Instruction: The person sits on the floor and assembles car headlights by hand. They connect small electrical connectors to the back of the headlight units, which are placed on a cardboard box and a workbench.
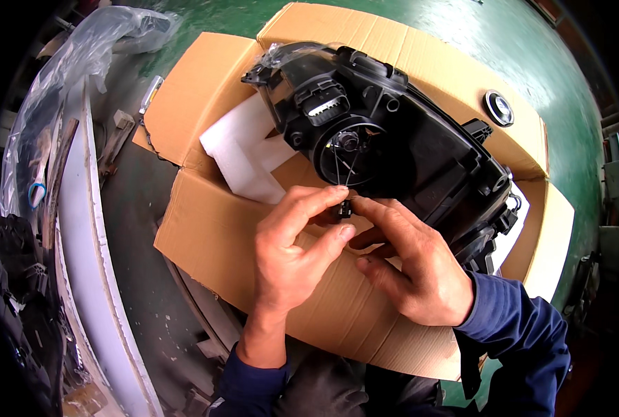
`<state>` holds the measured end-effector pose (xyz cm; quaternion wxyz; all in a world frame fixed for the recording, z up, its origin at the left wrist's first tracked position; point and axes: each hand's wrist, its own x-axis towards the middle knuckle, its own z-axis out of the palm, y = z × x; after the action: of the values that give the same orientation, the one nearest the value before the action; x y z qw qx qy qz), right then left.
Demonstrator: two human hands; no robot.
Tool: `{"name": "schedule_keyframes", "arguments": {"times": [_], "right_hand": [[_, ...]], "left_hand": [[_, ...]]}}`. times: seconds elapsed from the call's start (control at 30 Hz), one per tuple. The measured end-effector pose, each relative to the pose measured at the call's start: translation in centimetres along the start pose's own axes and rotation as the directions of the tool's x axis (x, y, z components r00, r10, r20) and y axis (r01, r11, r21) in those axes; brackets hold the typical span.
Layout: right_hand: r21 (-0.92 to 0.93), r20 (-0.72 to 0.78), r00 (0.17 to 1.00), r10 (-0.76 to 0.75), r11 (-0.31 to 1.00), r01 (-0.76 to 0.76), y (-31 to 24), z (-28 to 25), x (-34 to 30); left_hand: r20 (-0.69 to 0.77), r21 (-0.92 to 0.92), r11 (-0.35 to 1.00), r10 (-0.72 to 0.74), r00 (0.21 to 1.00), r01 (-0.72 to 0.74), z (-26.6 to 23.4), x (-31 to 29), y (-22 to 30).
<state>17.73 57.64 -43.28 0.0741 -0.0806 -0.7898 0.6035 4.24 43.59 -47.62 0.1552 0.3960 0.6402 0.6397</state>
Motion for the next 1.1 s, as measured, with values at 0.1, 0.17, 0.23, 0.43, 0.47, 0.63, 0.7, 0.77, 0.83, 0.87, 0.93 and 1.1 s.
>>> {"name": "schedule_keyframes", "arguments": {"times": [0.1, 0.17, 0.23, 0.43, 0.47, 0.63, 0.7, 0.77, 0.83, 0.87, 0.93, 1.1], "right_hand": [[-0.017, 0.033, 0.999, 0.040, 0.999, -0.039, -0.4, -0.1, -0.2], [-0.016, 0.026, 0.999, 0.019, 1.000, -0.019, -0.3, 0.2, -0.2], [0.067, 0.027, 1.000, -0.008, 0.998, 0.006, -0.3, 0.2, 0.0], [0.350, 0.006, 0.995, 0.097, 0.932, -0.093, 0.1, 0.9, -0.2], [0.412, -0.015, 0.995, 0.103, 0.907, -0.087, 0.3, 1.1, -0.2], [0.319, 0.013, 0.998, 0.063, 0.946, -0.064, 0.6, 0.8, 0.0], [0.256, 0.013, 1.000, 0.018, 0.966, -0.020, 0.7, 0.6, 0.1], [0.179, 0.030, 0.999, -0.031, 0.984, 0.025, 0.5, 0.3, 0.3], [0.182, 0.031, 0.999, -0.027, 0.983, 0.021, 0.2, 0.4, 0.3], [0.182, 0.031, 0.999, -0.022, 0.983, 0.016, 0.1, 0.4, 0.3], [0.091, 0.030, 0.994, -0.106, 0.991, 0.103, 0.2, 0.3, 0.4], [-0.086, 0.072, 0.969, -0.238, 0.966, 0.243, 0.2, 0.0, 0.6]], "left_hand": [[-0.080, -0.161, 0.978, -0.146, 0.986, 0.132, -0.1, -0.4, 0.0], [-0.080, -0.363, 0.888, -0.332, 0.940, 0.283, -0.3, -0.4, 0.2], [-0.042, -0.525, 0.797, -0.375, 0.926, 0.298, -0.9, -0.4, 0.2], [0.074, -0.734, 0.597, -0.403, 0.912, 0.323, -1.2, -0.7, -1.2], [0.081, -0.735, 0.598, -0.391, 0.917, 0.319, -1.2, -0.8, -1.4], [0.108, -0.748, 0.580, -0.374, 0.921, 0.324, -1.3, -1.0, -2.1], [0.099, -0.738, 0.584, -0.403, 0.910, 0.339, -1.3, -0.8, -1.7], [0.099, -0.739, 0.578, -0.416, 0.904, 0.347, -1.4, -0.7, -1.6], [0.108, -0.751, 0.562, -0.415, 0.904, 0.348, -1.6, -0.8, -1.8], [0.107, -0.754, 0.559, -0.415, 0.904, 0.346, -1.5, -0.8, -1.9], [0.106, -0.760, 0.552, -0.415, 0.904, 0.343, -1.4, -0.7, -2.1], [0.134, -0.771, 0.525, -0.421, 0.897, 0.361, -1.2, -0.6, -2.2]]}}
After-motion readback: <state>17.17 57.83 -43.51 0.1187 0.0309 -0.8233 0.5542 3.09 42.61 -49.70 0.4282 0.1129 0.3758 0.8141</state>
